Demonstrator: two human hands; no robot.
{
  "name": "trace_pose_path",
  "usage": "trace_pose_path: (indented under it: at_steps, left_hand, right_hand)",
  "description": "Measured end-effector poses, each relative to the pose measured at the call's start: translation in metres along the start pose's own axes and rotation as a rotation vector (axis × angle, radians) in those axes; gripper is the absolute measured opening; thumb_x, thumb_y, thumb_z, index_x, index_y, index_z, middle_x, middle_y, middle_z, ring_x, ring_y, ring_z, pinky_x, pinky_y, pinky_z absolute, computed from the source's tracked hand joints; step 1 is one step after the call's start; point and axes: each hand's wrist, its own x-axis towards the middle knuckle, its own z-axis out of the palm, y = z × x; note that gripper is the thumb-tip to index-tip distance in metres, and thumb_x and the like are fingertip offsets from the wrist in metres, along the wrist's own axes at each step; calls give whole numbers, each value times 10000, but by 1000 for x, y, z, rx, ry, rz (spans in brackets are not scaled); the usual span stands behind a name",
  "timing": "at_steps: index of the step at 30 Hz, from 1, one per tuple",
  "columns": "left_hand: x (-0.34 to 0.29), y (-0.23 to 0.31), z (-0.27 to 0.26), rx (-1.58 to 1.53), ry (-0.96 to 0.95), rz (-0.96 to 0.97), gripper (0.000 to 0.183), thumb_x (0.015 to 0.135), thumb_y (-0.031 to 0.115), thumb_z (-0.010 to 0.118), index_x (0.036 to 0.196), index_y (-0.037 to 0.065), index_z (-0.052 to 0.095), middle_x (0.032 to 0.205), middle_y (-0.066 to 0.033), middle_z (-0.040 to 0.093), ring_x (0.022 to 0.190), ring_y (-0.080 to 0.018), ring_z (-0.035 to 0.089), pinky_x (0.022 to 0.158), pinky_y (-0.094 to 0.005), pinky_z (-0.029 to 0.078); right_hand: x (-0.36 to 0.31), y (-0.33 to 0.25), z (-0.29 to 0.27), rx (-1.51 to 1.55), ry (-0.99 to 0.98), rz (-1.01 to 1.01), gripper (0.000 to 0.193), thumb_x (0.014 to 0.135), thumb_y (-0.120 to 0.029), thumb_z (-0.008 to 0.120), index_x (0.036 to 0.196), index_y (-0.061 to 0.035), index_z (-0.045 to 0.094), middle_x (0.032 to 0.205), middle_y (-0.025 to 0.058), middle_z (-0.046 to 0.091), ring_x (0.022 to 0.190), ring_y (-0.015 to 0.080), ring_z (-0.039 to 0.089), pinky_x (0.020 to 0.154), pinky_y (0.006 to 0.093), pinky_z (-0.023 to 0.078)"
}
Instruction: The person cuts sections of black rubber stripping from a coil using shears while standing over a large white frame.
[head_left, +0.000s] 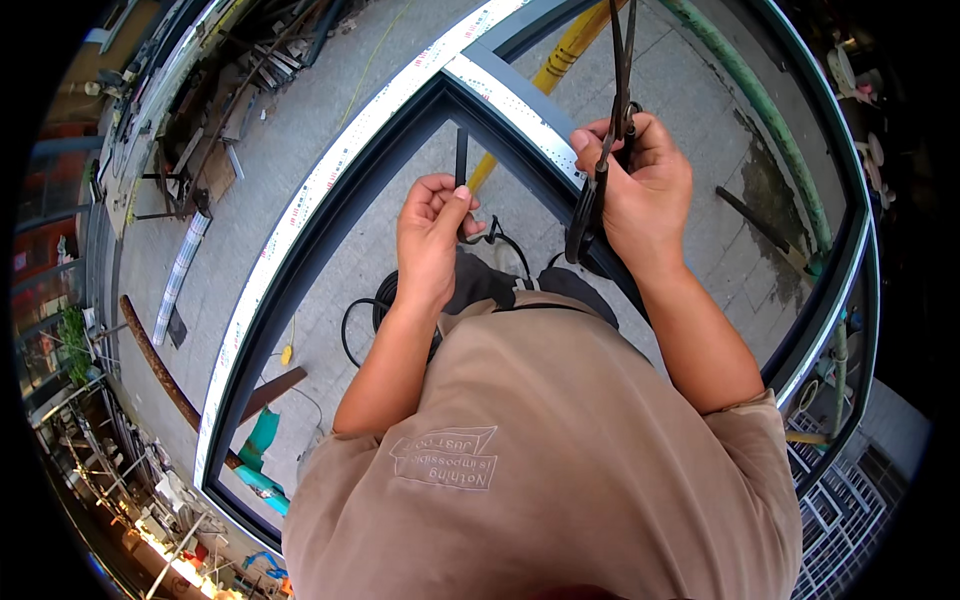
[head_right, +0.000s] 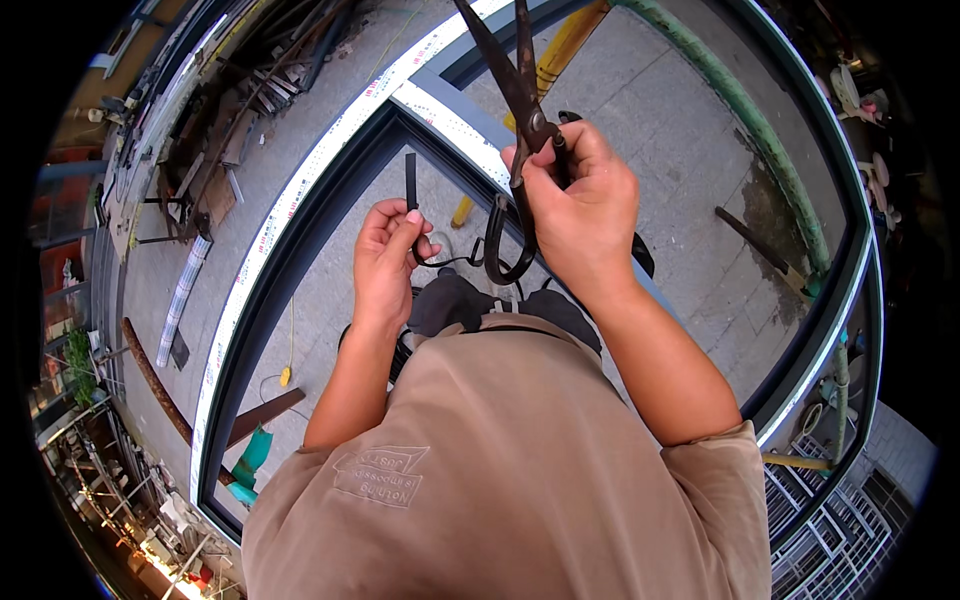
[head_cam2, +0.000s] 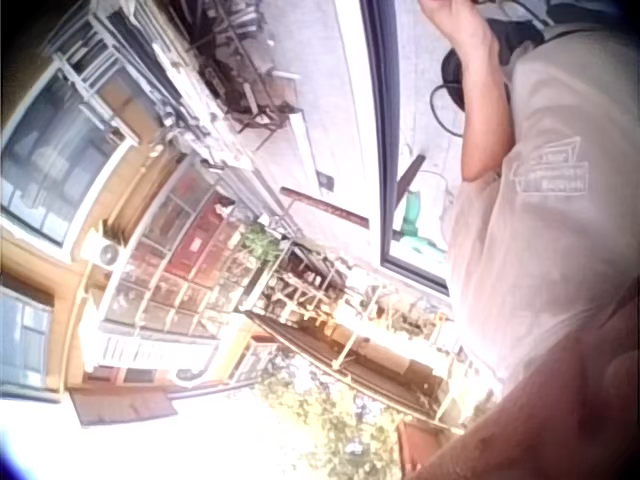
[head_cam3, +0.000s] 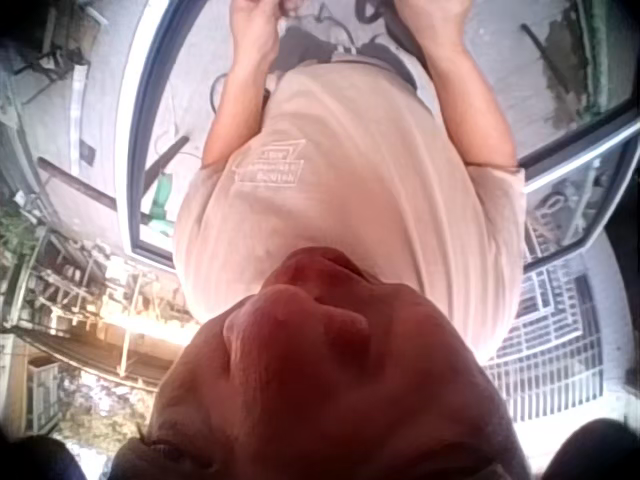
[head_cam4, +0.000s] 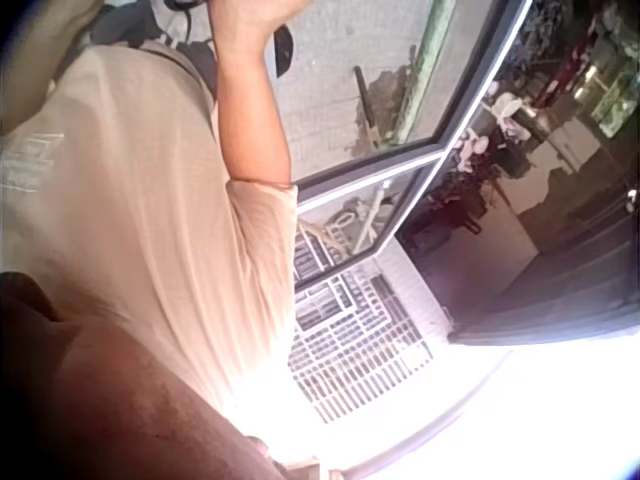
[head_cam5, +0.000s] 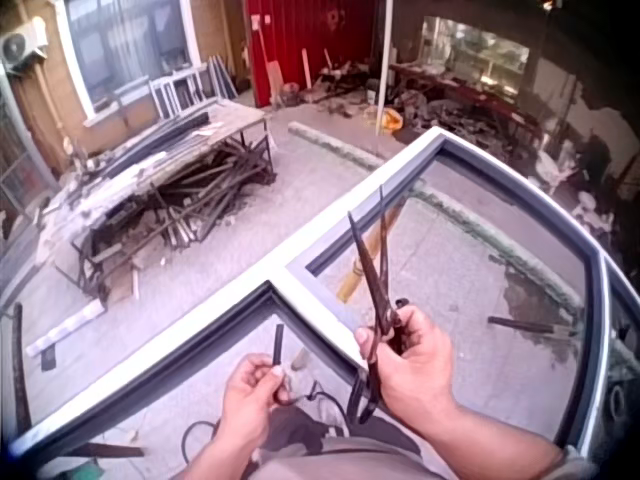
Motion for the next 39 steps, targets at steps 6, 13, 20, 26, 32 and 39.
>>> trace_pose_path:
  at_steps: [6, 13, 20, 26, 32, 39]
  left_hand:
    - [-1, -9, 2, 247, 35, 284, 132, 1027, 22, 664, 1142, 11, 600, 1053, -100, 686, 955, -163, 685, 885, -342, 591]
    - [1, -15, 3, 224, -87, 543, 94, 1029, -14, 646, 1108, 13, 603, 1105, -121, 685, 1009, -191, 683, 961, -349, 564]
    - [3, -18, 2, 218, -98, 569, 126, 1010, -85, 619, 1085, 15, 601, 1095, -129, 680, 1045, -214, 688, 992, -376, 566]
    - [1, -9, 7, 258, -142, 647, 172, 975, -139, 617, 1038, 20, 599, 1084, -140, 680, 1113, -272, 696, 1048, -436, 558]
    - [1, -4, 8, 289, -233, 695, 178, 979, -116, 632, 1051, 41, 593, 1071, -137, 678, 1100, -282, 690, 1026, -442, 554]
    - [-47, 66, 37, -503, -645, 397, 139, 1011, 37, 688, 1075, 126, 604, 977, -103, 658, 806, -204, 601, 773, -352, 538]
  right_hand:
    - [1, 1, -2, -24, -5, -24, 246, 905, -19, 812, 884, -17, 567, 829, 1, 666, 776, 43, 591, 708, 220, 503]
    - [2, -2, -2, -51, -6, -26, 224, 909, 5, 797, 889, -18, 575, 847, 12, 680, 777, 45, 609, 708, 222, 517]
    - [1, -5, -1, 30, -16, -17, 171, 919, 51, 742, 900, 5, 579, 872, 40, 698, 819, 68, 674, 751, 235, 569]
    - [2, -7, -2, -33, -23, -9, 139, 921, 45, 717, 906, 24, 580, 878, 63, 718, 864, 106, 733, 742, 247, 585]
    - [2, -8, -2, -40, -20, -3, 140, 919, 43, 721, 910, 21, 584, 882, 67, 724, 886, 118, 743, 754, 247, 584]
    - [1, -6, 4, -6, -16, 1, 150, 930, 42, 724, 907, 6, 580, 887, 43, 717, 847, 79, 687, 768, 239, 561]
